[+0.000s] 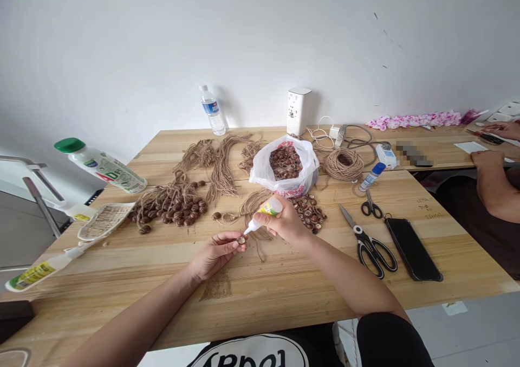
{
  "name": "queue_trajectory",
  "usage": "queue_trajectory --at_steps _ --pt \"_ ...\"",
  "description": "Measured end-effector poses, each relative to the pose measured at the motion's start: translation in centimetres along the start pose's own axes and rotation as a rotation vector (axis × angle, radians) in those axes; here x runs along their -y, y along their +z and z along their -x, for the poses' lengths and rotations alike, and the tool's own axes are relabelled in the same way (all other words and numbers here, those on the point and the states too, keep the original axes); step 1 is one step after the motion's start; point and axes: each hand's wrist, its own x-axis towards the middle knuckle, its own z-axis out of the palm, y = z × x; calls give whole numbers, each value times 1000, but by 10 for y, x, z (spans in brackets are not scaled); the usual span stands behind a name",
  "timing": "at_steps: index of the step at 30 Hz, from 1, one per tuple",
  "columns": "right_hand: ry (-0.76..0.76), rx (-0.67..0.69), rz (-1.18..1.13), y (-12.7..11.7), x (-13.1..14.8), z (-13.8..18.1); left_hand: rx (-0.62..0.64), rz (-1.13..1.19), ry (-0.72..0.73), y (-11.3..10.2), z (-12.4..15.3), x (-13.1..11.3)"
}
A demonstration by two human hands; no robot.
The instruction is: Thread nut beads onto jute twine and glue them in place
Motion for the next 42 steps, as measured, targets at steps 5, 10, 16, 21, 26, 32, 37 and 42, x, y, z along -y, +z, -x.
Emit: queue_trajectory --at_steps 5,10,16,21,26,32,37,42 --pt "61 -23 -30 -1 -6 -4 13 -34 0 1 1 0" --pt "83 5 -41 -1 -8 -4 26 -34 -12 0 1 1" --pt "102 20 -71 0 -8 -4 21 -44 -31 1 2 0" --pt "114 25 -66 -1 -8 -4 20 -47 -35 1 2 1" --pt "140 21 -70 -1 -8 -4 20 -22 -27 0 2 1" --pt "163 41 -101 0 -7 -3 -6 -7 -20 2 1 -1" --pt "198 136 -229 -1 -10 -3 -15 2 -9 2 0 -1" --pt "127 201 -492 -9 -5 -6 4 23 -14 0 0 1"
